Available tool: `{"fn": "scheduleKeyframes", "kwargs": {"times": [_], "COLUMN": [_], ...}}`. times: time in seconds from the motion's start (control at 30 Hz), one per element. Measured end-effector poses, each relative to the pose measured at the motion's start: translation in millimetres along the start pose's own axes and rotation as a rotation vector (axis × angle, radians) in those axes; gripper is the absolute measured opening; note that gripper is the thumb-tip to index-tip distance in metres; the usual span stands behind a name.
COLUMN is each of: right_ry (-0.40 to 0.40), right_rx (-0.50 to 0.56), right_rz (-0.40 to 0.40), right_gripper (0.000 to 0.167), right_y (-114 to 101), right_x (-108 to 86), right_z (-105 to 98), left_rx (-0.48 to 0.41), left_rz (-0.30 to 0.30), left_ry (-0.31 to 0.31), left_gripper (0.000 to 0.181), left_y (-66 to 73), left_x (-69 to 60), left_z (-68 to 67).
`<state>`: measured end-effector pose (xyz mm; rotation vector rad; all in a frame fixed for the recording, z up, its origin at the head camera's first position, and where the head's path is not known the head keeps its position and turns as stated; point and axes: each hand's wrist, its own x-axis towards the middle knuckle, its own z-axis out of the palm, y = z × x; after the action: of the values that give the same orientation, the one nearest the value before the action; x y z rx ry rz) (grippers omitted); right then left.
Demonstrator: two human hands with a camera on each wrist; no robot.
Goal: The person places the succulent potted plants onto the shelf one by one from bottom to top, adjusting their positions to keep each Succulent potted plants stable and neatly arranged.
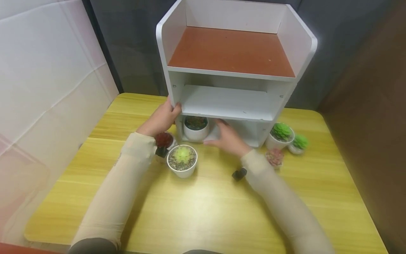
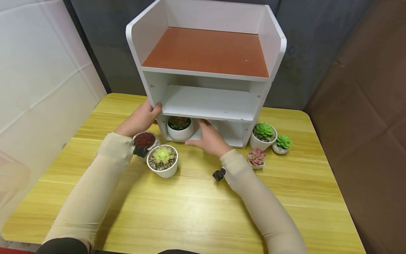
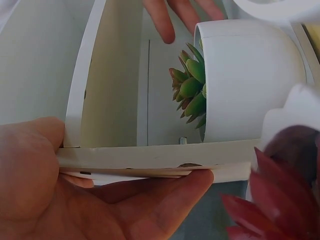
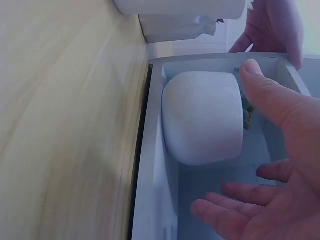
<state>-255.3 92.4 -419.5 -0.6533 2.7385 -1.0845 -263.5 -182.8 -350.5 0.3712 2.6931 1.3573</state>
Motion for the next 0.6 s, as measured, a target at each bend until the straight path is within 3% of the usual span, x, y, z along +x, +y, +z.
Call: {"fn": "scheduleKeyframes", "kwargs": {"times": [0.37,0.6], "right_ry": [0.000,0.004], "right_rx": [-0.014,0.029], "right_rz": [-0.062,-0.095], "right_gripper": [0.115,0.111], "right_y": [-1.3,2.3], "right_x": [-17.4,-30.1], "right_z": [-5.2,-11.0], "left_rx": [0.003,0.007], "left_rz": [0.001,0.002], "left_ry": [0.002,0.005], "left_gripper": [0.070,0.069], "left_y": [0.5,0.2], "left_x": [0.1,0.3], "left_z": [1.5,1.6]}}
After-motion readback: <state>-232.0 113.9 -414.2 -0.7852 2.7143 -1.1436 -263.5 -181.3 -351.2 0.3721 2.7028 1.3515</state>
